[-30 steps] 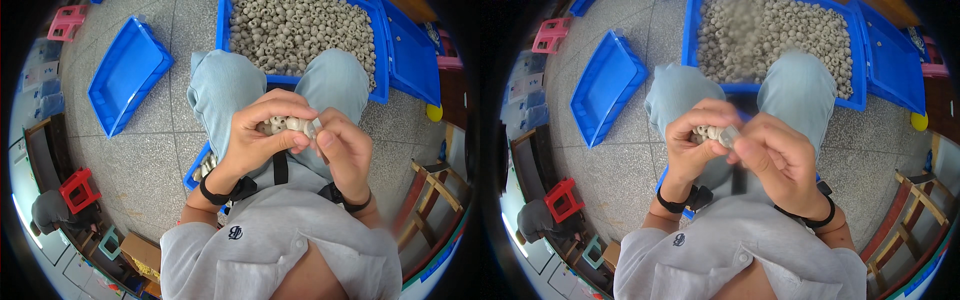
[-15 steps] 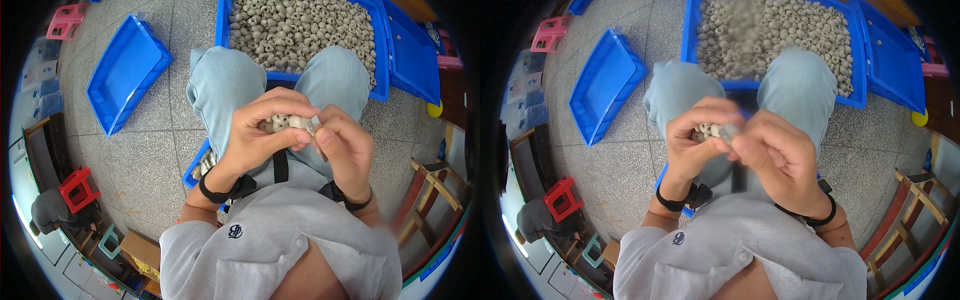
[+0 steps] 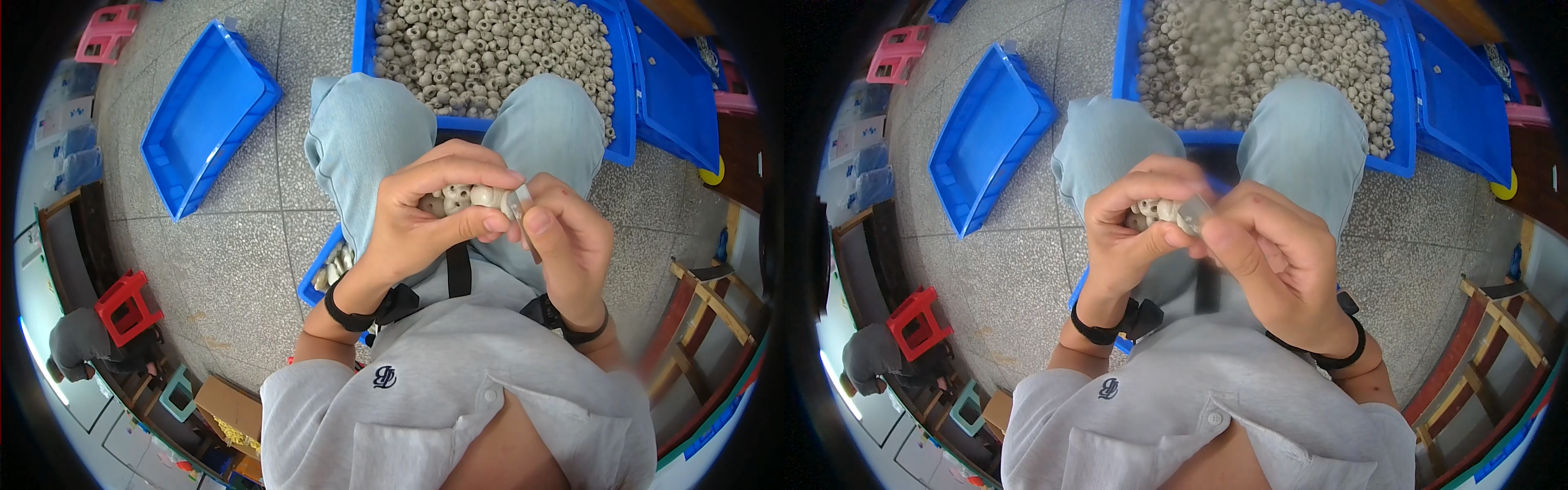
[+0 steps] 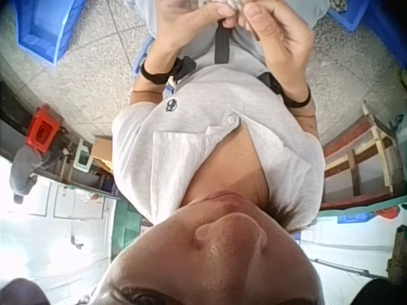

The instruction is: Assemble small plastic components into a single unit.

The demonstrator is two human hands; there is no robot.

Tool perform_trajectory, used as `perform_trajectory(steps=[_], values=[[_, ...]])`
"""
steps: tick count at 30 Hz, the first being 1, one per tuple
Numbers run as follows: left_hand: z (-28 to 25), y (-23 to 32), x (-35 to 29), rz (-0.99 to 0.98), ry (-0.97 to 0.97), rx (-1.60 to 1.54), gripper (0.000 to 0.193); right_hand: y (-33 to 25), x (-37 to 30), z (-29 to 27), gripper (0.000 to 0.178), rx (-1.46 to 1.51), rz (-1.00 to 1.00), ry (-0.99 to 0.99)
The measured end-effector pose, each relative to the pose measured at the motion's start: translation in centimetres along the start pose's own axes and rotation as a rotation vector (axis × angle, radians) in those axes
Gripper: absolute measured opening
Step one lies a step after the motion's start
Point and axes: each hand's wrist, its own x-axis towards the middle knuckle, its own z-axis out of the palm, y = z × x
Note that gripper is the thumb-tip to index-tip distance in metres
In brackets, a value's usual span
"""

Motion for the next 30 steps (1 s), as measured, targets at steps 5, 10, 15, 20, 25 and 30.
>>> perform_trajectory(steps=[5,10,15,20,25,30], values=[[-0.01,0.06,0.0,-0.01,0.0,0.021,0.032,-0.02,0.01,-0.02,0.014,-0.027,-0.01,-0.003],[-0.03,-0.16,0.04,0.03,-0.005,0.017,0.027,-0.1,0.01,0.06,0.014,-0.051,-0.002,0.005],[-0.04,-0.27,-0.03,0.011,0.005,0.001,0.028,-0.1,0.05,0.07,0.014,-0.084,0.01,0.007],[-0.01,-0.28,-0.08,0.031,0.008,0.049,0.028,0.0,-0.08,0.03,0.013,-0.14,-0.002,0.012],[0.0,0.06,0.03,0.054,0.014,0.087,0.027,0.06,-0.06,0.18,0.013,-0.119,-0.017,0.039],[-0.06,0.06,0.0,0.062,0.011,0.084,0.027,-0.16,-0.04,0.22,0.013,-0.128,0.005,0.038]])
